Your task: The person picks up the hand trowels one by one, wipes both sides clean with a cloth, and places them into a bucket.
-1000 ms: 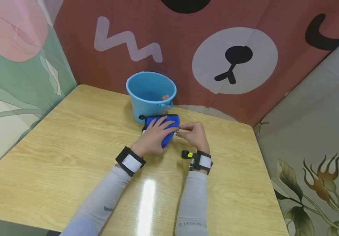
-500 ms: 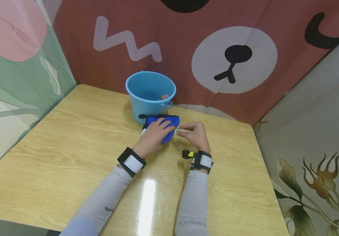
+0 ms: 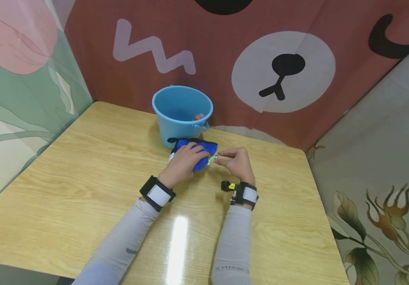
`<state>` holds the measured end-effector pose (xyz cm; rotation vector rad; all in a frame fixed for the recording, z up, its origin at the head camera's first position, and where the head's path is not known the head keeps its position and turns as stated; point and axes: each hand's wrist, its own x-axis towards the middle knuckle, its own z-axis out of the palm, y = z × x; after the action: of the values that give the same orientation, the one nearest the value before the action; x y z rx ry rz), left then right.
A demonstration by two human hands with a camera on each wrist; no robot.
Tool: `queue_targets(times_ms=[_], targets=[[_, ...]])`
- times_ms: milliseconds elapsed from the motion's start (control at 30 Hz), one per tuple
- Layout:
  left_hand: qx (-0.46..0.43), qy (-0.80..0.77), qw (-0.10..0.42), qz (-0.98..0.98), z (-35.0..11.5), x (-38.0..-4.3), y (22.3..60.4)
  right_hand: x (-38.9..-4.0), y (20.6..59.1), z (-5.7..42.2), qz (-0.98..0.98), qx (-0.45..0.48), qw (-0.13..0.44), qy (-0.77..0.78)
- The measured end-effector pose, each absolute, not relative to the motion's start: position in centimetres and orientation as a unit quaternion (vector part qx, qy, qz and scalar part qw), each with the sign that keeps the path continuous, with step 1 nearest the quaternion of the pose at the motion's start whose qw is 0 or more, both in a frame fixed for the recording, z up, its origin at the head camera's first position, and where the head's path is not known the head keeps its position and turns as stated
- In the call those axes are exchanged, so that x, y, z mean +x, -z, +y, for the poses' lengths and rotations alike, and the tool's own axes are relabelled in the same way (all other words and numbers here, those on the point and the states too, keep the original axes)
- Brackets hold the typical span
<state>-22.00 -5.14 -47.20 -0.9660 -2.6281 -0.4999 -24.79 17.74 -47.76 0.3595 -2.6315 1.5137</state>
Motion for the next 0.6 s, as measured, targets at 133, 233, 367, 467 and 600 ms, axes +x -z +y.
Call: queue_targets(times_ms=[133,233,367,467,600], targets=[[-0.326,0.191,0.152,-0.913,-5.9,-22.1,47.0,-24.6,47.5,17.7,-0.858,0.116,0.042,-0.499],[-0.307,0.205,0.151,-0.917,-6.5,-22.2,46.7,-24.6,47.4,18.0,-0.858,0.110,0.041,-0.501],[-0.293,0.233,0.138,-0.917,-7.2,-22.2,46.3,-24.5,47.3,18.4,-0.858,0.096,0.045,-0.503],[-0.288,0.253,0.127,-0.915,-7.6,-22.2,46.0,-24.4,47.3,18.6,-0.857,0.095,0.047,-0.505],[-0.282,0.276,0.124,-0.910,-8.2,-22.5,46.0,-24.2,47.4,18.9,-0.856,0.089,0.048,-0.508]])
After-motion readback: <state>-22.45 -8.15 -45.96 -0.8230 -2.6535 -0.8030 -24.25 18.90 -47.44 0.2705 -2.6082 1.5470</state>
